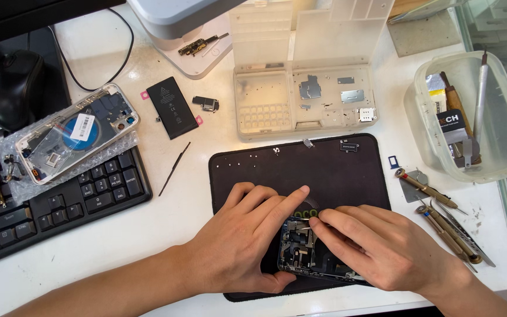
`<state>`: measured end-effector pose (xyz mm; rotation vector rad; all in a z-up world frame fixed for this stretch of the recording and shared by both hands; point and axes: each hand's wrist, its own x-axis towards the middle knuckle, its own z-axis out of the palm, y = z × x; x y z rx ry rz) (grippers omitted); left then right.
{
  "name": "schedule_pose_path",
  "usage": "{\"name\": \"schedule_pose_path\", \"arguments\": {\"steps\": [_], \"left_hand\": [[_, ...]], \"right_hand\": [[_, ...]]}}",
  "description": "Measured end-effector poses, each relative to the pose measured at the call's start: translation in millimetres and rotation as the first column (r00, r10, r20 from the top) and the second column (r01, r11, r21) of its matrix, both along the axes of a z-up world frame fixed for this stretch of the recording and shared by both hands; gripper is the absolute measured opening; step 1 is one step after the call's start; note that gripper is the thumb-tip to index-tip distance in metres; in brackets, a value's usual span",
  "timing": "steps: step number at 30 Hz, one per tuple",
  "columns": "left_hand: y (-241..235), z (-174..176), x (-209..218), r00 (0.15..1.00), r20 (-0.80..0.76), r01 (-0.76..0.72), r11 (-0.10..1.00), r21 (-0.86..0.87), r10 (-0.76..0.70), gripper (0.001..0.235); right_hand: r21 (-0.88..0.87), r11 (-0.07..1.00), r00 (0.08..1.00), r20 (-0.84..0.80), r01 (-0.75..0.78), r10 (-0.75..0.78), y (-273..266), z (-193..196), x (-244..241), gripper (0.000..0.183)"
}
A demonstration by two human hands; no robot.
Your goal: The person disassembles a smartphone on a workbench, using tweezers and screwdrivers to remove screws and small internal components. They place removed parts into a compartmentalized parts tray and continue to manipulate the phone's internal frame and connectors.
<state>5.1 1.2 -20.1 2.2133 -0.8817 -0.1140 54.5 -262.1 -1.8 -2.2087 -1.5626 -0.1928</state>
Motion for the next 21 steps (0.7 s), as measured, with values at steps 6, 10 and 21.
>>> {"name": "schedule_pose_path", "arguments": {"steps": [6,10,21], "left_hand": [[0,-2,0,1.000,-0.014,0.004,1.000,-0.010,-0.004,0.117],[0,-2,-1,1.000,0.000,0.002,1.000,-0.013,-0.002,0.117],[-1,-3,-1,1.000,-0.006,0.002,1.000,-0.011,-0.003,0.119]], "right_hand": [[-0.019,1.000,1.000,0.015,-0.007,0.008,0,-2,0,0.032],[-0.020,1.000,1.000,0.000,-0.004,0.004,1,-1,2,0.034],[-0.051,0.999,0.988,-0.154,0.006,-0.014,3,4,10,0.035]]}}
